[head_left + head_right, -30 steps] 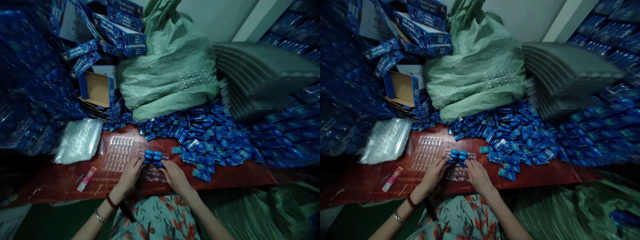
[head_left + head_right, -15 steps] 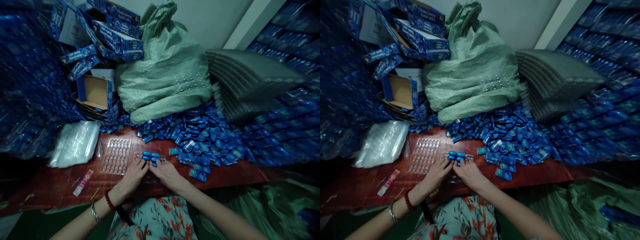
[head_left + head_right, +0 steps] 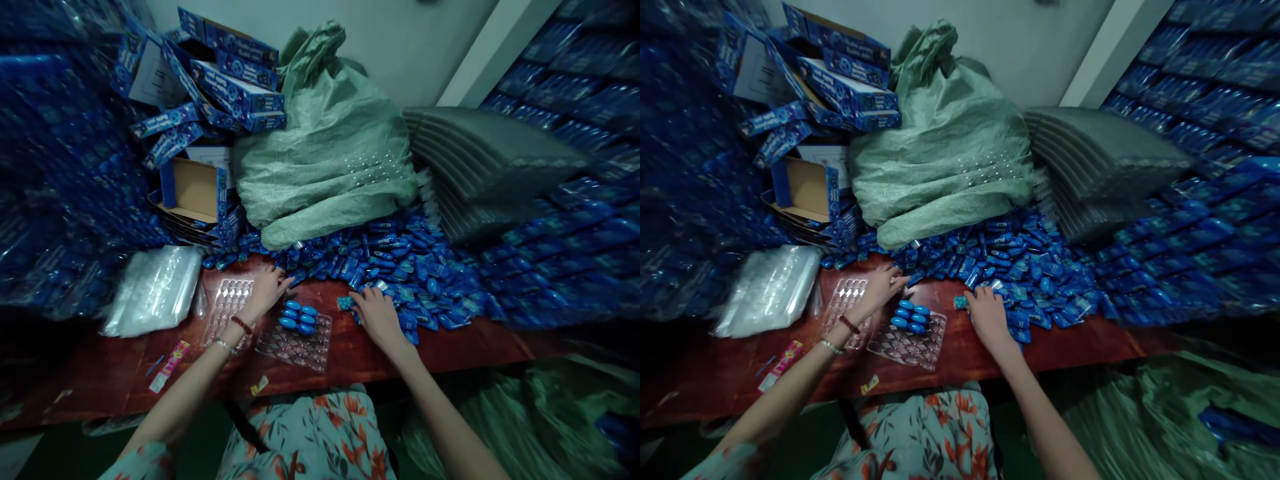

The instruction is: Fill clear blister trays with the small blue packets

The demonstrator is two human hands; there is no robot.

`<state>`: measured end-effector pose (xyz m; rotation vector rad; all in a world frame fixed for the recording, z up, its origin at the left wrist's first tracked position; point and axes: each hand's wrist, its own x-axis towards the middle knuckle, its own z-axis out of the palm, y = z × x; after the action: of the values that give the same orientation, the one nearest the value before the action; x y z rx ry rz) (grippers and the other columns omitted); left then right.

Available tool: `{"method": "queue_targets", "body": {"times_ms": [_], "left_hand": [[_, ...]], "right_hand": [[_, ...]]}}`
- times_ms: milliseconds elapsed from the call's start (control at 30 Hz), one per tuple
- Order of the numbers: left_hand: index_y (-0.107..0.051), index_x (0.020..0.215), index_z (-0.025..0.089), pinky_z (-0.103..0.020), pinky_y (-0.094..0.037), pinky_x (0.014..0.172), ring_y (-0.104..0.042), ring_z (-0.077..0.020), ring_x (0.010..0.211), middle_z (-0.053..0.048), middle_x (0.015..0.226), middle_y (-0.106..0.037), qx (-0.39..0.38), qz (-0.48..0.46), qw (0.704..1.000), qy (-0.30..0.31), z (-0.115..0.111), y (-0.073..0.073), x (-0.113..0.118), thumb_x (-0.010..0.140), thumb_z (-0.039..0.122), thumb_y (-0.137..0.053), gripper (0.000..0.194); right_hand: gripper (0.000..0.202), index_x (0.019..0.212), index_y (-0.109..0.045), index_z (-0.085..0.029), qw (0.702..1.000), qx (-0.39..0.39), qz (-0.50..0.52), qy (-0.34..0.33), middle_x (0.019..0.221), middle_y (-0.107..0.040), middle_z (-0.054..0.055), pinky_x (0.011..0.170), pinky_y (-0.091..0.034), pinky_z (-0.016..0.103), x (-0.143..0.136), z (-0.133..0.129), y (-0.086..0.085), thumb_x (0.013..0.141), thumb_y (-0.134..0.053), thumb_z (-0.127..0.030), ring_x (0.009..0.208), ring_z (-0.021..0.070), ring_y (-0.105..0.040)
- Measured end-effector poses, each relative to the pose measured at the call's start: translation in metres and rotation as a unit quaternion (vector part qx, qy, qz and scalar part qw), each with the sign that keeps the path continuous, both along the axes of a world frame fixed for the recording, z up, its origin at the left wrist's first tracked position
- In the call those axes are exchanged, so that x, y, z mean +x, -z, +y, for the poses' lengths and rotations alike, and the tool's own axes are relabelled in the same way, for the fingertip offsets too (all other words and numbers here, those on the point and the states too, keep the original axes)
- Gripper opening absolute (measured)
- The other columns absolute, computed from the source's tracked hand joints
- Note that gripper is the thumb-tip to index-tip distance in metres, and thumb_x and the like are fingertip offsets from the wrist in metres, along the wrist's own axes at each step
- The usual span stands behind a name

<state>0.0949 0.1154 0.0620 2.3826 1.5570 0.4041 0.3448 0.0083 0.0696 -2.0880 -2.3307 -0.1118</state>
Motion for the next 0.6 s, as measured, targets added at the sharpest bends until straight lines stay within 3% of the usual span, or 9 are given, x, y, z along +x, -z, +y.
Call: {"method": "queue_targets", "body": {"times_ms": [100,200,300,467,600], "left_hand": [[-0.063,0.097,0.011,-0.041,-0.043,0.082,-0.057,-0.0302,0.095,-0.017,0.098,-0.064,-0.004,0.099,0.995,0.02,0.018,0.0,0.026,0.08,0.04,-0.061,0.033],[-0.063,0.093,0.011,-0.04,-0.042,0.086,-0.057,-0.0309,0.099,-0.018,0.098,-0.065,-0.013,0.099,0.993,0.061,0.022,0.003,0.043,0.076,0.026,-0.067,0.023],[-0.063,0.085,0.01,-0.036,-0.043,0.085,-0.058,-0.0277,0.098,-0.018,0.093,-0.065,-0.028,0.089,0.992,0.081,0.023,0.006,0.044,0.08,0.013,-0.057,0.008],[-0.051,0.114,0.01,-0.03,-0.047,0.074,-0.063,-0.0205,0.083,-0.014,0.093,-0.066,-0.048,0.052,0.995,0.069,0.02,0.0,0.004,0.086,0.013,-0.045,0.028],[-0.042,0.122,0.016,-0.03,-0.05,0.075,-0.062,-0.018,0.088,-0.009,0.103,-0.063,-0.05,-0.141,0.988,0.032,-0.01,-0.005,-0.052,0.09,0.028,-0.045,0.035]], "right_hand": [[0.022,0.102,-0.065,-0.018,0.997,-0.06,-0.046,-0.011,0.101,-0.059,0.013,0.073,-0.038,0.036,0.006,0.014,-0.009,0.082,-0.06,-0.027,0.097,0.0286,-0.05],[0.029,0.102,-0.064,-0.014,0.995,-0.075,-0.062,-0.014,0.103,-0.058,0.015,0.077,-0.037,0.038,-0.002,0.017,-0.007,0.08,-0.063,-0.032,0.101,0.03,-0.048],[0.029,0.103,-0.062,-0.01,0.995,-0.062,-0.074,-0.015,0.102,-0.058,0.017,0.077,-0.037,0.039,-0.013,0.015,0.002,0.079,-0.062,-0.026,0.099,0.0297,-0.049],[0.024,0.105,-0.061,-0.011,0.996,-0.026,-0.051,-0.062,0.095,-0.063,0.014,0.083,-0.037,0.042,-0.011,0.019,0.015,0.084,-0.048,-0.012,0.092,0.026,-0.054],[0.034,0.118,-0.055,-0.016,0.98,0.076,0.084,-0.161,0.112,-0.062,0.013,0.093,-0.036,0.045,0.007,0.021,0.024,0.088,-0.039,-0.008,0.104,0.0237,-0.055]]}}
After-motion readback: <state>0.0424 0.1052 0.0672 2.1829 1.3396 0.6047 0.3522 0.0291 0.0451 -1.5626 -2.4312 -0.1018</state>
